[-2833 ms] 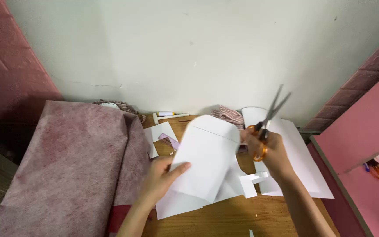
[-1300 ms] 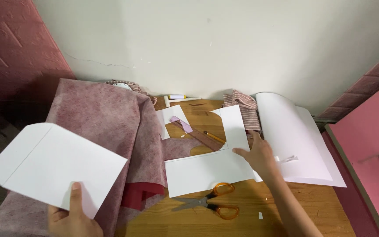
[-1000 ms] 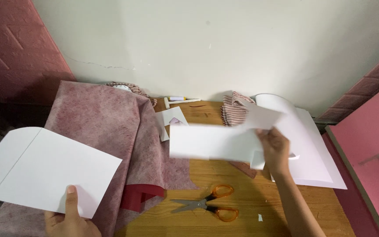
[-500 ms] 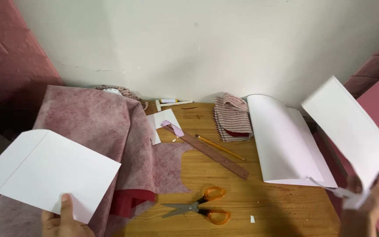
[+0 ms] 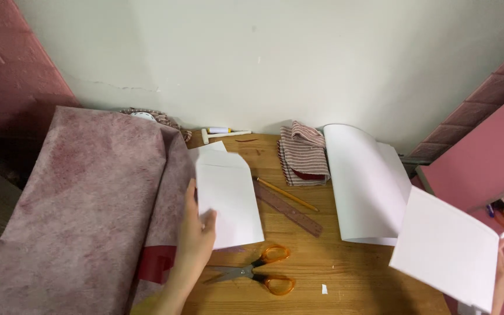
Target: Tracing an envelope template onto paper with a pencil and cutting out shapes with scissors
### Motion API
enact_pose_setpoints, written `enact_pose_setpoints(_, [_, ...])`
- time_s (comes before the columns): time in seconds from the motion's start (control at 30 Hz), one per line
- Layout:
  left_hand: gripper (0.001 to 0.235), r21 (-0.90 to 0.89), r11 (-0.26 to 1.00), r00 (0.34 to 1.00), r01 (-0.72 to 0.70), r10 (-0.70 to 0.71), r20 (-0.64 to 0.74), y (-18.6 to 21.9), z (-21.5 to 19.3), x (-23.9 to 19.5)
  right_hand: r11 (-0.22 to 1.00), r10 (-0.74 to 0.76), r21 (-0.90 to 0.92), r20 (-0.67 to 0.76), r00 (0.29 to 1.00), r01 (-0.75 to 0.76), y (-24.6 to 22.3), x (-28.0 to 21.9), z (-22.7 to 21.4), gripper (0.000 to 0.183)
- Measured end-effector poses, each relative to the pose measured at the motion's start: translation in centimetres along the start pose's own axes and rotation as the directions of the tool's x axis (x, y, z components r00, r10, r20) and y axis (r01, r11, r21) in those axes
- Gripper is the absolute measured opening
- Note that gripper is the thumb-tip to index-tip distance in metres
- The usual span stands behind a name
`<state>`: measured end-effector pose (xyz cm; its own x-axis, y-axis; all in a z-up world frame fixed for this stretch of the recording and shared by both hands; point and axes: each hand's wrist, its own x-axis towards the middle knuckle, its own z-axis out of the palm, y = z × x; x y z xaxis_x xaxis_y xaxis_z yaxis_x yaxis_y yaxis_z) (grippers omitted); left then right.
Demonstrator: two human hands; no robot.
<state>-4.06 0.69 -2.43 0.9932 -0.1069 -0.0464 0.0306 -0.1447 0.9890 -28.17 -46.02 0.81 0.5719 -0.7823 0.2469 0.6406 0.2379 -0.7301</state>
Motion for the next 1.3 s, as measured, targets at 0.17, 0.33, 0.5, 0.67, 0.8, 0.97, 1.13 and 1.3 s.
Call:
enact_pose_setpoints(0.17, [0.099, 0.5, 0.858, 0.985, -0.118, 0.163, -0.047, -0.3, 1.9, 1.9, 0.978, 0.01, 0.2, 0.247, 0.969, -0.062, 3.6, 0.5, -1.4, 0.036])
enact_pose_setpoints(0.33, [0.065, 0.864, 0.498, 0.995, -0.076, -0.023, 0.101, -1.6, 8.6, 1.9, 0.909, -0.027, 0.381, 0.461, 0.887, -0.17, 8.5, 1.4, -4.7, 0.038])
enact_pose_setpoints(0.5, [0.102, 0.512, 0.472, 0.696, -0.718, 0.498, 0.517, 3.5, 17.7, -3.0, 0.806, -0.11, 0.513, 0.622, 0.776, -0.296, 11.6, 2.5, -10.0, 0.04])
enact_pose_setpoints(0.67, [0.125, 0.514, 0.225, 0.56, -0.828, 0.262, 0.786, 1.7, 24.5, -3.8, 0.741, -0.231, 0.547, 0.752, 0.617, -0.39, 12.6, 5.7, -16.8, 0.045])
enact_pose_setpoints(0.8, [0.121, 0.541, 0.135, 0.545, -0.83, 0.406, 0.734, -3.5, 29.6, -3.0, 0.766, -0.187, 0.557, 0.672, 0.717, -0.322, 12.0, 5.1, -19.3, 0.042])
enact_pose_setpoints(0.97, [0.083, 0.612, 0.175, 0.625, -0.771, 0.394, 0.674, -4.3, 31.6, -4.0, 0.728, -0.24, 0.634, 0.594, 0.768, -0.263, 11.7, 3.9, -19.7, 0.041])
enact_pose_setpoints(1.13, [0.079, 0.672, -0.034, 0.612, -0.74, 0.381, 0.694, -4.1, 32.2, -3.9, 0.737, -0.211, 0.608, 0.621, 0.755, -0.294, 11.4, 3.8, -18.8, 0.04])
enact_pose_setpoints(1.3, [0.074, 0.705, 0.088, 0.672, -0.704, 0.405, 0.62, 2.0, 27.9, -4.3, 0.76, -0.213, 0.597, 0.602, 0.77, -0.257, 10.2, 4.3, -18.5, 0.041])
